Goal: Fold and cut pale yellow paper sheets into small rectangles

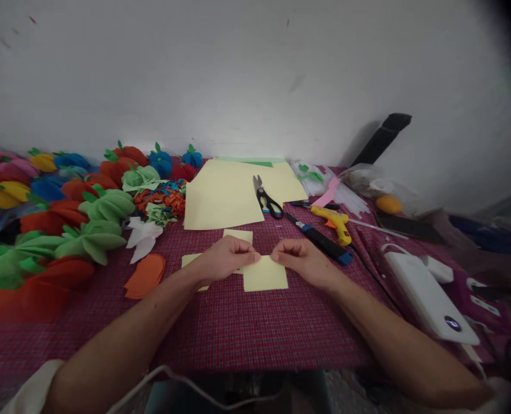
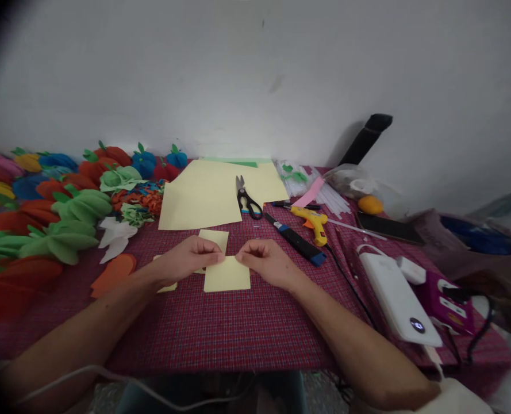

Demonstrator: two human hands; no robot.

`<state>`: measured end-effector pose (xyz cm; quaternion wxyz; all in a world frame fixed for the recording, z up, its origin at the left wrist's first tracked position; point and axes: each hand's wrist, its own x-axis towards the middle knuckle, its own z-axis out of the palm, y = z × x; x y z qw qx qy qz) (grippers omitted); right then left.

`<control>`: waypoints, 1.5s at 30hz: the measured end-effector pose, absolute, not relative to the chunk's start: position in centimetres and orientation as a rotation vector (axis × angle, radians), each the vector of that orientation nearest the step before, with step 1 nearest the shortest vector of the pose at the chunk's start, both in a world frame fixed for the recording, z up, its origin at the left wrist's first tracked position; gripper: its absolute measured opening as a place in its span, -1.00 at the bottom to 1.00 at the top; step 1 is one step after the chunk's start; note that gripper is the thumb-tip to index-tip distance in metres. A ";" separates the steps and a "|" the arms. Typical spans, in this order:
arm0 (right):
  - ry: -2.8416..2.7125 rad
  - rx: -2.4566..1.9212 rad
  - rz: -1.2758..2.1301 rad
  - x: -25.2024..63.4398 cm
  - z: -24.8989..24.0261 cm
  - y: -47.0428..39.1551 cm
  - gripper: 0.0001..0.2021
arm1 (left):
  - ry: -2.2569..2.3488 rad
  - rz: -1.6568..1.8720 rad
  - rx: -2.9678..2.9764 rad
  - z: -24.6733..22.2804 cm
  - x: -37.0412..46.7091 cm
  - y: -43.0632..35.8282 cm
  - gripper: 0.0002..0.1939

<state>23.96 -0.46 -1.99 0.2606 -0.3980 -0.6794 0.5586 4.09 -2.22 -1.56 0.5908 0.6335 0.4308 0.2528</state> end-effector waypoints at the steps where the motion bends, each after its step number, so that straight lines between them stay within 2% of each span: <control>1: -1.866 -1.082 1.493 23.8 -2.1 -0.6 -0.80 | 0.996 0.585 1.482 -1.6 4.3 -2.2 -0.72; 9: -1.906 -1.029 1.529 23.7 -2.8 -1.0 -0.85 | 1.029 0.505 1.578 -1.9 5.3 -2.5 -0.67; 14: -1.787 -1.013 1.693 23.8 -2.4 -0.7 -0.84 | 0.990 0.518 1.511 -1.9 4.9 -2.4 -0.72; 20: -1.617 -1.049 1.684 25.2 -1.9 0.6 -0.83 | 1.033 0.545 1.497 -0.2 3.0 -1.8 -0.76; 26: -1.247 -1.041 1.690 26.0 -2.1 1.7 -0.88 | 1.252 0.812 1.608 0.0 2.6 -1.6 -0.78; 30: -1.173 -0.995 1.859 24.9 -2.7 0.9 -0.91 | 1.138 1.038 2.130 -1.3 4.4 -2.3 -0.48; 31: -1.181 -0.990 1.903 24.6 -2.9 0.8 -0.91 | 1.089 1.039 2.237 -1.5 4.7 -2.5 -0.51; 34: -1.300 -1.022 1.997 24.3 -3.2 0.5 -0.81 | 1.128 0.968 2.250 -1.9 4.9 -2.5 -0.79; 35: -1.343 -1.044 1.983 24.3 -3.2 0.5 -0.73 | 1.205 0.933 2.169 -1.9 4.8 -2.5 -0.81; 38: -1.409 -1.042 1.789 24.3 -3.0 0.5 -0.54 | 1.390 0.818 1.888 -2.2 4.5 -2.3 -0.70; 42: -1.603 -0.953 1.409 24.1 -2.4 0.1 -0.70 | 1.371 0.702 1.703 -2.7 4.5 -2.1 -0.67; 45: -1.698 -0.991 1.246 23.9 -2.2 -0.1 -0.80 | 1.293 0.645 1.654 -3.0 4.7 -2.2 -0.69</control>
